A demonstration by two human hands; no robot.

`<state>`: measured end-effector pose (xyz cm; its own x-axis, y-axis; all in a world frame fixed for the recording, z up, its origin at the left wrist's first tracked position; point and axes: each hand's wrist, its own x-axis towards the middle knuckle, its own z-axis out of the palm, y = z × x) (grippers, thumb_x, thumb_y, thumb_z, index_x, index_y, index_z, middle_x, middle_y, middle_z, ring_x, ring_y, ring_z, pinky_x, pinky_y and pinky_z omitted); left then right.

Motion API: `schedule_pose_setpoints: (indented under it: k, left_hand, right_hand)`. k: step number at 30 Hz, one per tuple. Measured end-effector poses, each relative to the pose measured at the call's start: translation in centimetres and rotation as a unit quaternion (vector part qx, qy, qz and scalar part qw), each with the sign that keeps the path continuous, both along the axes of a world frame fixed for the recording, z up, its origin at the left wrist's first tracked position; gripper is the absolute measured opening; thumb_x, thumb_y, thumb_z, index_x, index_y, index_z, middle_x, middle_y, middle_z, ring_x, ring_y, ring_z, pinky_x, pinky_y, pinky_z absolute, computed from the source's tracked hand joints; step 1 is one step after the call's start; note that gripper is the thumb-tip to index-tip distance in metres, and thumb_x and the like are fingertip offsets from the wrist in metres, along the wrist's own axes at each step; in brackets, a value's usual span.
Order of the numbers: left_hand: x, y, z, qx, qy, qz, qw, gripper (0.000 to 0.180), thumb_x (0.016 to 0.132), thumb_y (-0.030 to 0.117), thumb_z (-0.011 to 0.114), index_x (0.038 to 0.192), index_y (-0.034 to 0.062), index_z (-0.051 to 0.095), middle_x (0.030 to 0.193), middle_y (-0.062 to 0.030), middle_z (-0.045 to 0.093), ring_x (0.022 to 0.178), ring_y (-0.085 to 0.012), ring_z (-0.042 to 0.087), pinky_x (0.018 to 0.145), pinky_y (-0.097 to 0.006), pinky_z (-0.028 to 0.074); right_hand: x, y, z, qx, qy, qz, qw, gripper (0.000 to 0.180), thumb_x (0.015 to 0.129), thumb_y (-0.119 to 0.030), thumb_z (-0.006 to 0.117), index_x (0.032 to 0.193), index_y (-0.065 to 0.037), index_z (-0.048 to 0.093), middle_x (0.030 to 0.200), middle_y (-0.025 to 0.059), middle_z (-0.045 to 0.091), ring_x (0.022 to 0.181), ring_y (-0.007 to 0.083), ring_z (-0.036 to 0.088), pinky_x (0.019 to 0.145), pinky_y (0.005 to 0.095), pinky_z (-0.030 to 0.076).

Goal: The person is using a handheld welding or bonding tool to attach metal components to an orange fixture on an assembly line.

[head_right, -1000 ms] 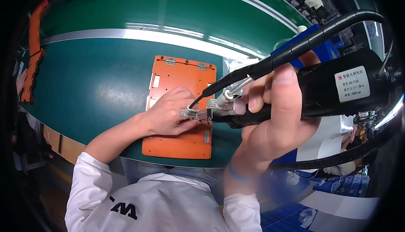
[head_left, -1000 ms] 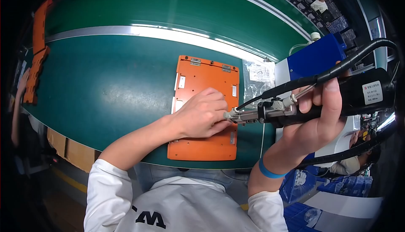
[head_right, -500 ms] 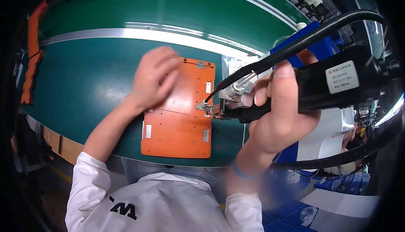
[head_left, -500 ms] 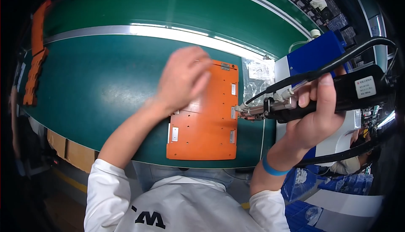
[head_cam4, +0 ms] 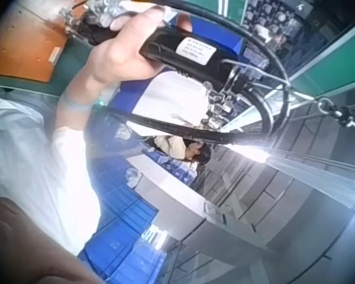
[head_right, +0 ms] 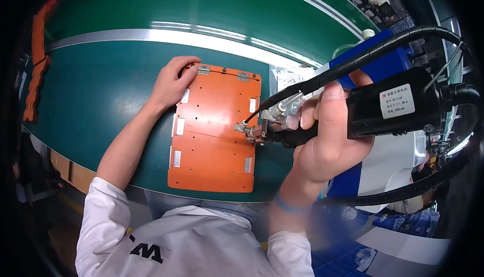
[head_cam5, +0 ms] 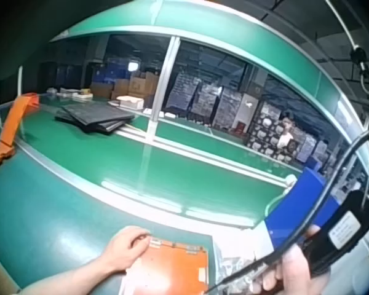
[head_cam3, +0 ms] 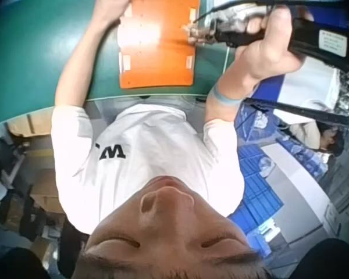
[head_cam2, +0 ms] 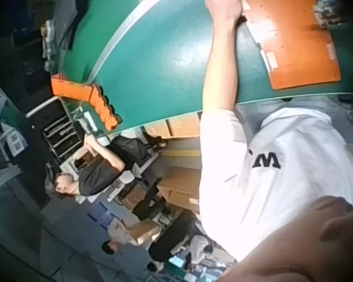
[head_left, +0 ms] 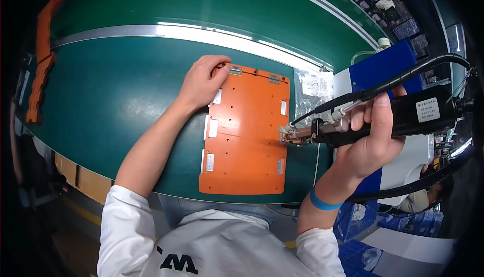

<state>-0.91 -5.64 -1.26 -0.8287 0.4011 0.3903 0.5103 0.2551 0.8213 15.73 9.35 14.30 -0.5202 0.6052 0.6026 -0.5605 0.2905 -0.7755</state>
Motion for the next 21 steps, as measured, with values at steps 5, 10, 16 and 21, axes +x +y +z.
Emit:
schedule_pose_setpoints:
  k: [5,10,16,21]
  left_hand:
    - [-0.1,-0.1,-0.2,0.001,0.000,0.003,1.000,0.030,0.085,0.025,0.051,0.100,0.0013,0.060,0.097,-0.0114,0.062,0.098,-0.0271,0.055,0.086,-0.035,0.042]
    - [-0.1,-0.1,-0.1,-0.005,-0.005,-0.004,1.000,0.029,0.085,0.023,0.053,0.104,0.0026,0.061,0.100,-0.0112,0.060,0.093,-0.0225,0.057,0.082,-0.030,0.044]
    - [-0.1,0.1,-0.5,0.002,0.021,-0.003,1.000,0.028,0.086,0.023,0.053,0.104,0.0027,0.061,0.097,-0.0110,0.060,0.090,-0.0222,0.057,0.080,-0.030,0.044]
    - [0.0,-0.2,-0.1,0.003,-0.025,0.007,1.000,0.030,0.085,0.025,0.051,0.100,0.0015,0.061,0.097,-0.0110,0.063,0.097,-0.0260,0.055,0.084,-0.035,0.043]
  right_hand:
    - [-0.2,0.3,-0.3,-0.005,0.005,0.015,1.000,0.035,0.086,-0.007,0.054,0.117,0.007,0.046,0.063,0.0023,0.043,0.049,0.0084,0.041,0.045,0.0225,0.036]
    - [0.4,0.1,-0.2,0.003,-0.031,-0.023,0.999,0.017,0.085,-0.007,0.055,0.099,0.002,0.052,0.062,0.0021,0.044,0.048,0.0082,0.041,0.043,0.0232,0.036]
    - [-0.2,-0.4,-0.6,0.013,-0.021,-0.032,0.999,0.023,0.085,-0.006,0.056,0.104,0.005,0.053,0.058,0.0018,0.043,0.046,0.0101,0.044,0.040,0.0236,0.037]
    - [1.0,2.9,2.5,-0.001,0.006,-0.086,0.996,0.016,0.086,-0.014,0.058,0.074,-0.005,0.052,0.062,0.0040,0.052,0.048,0.0091,0.045,0.049,0.0232,0.039]
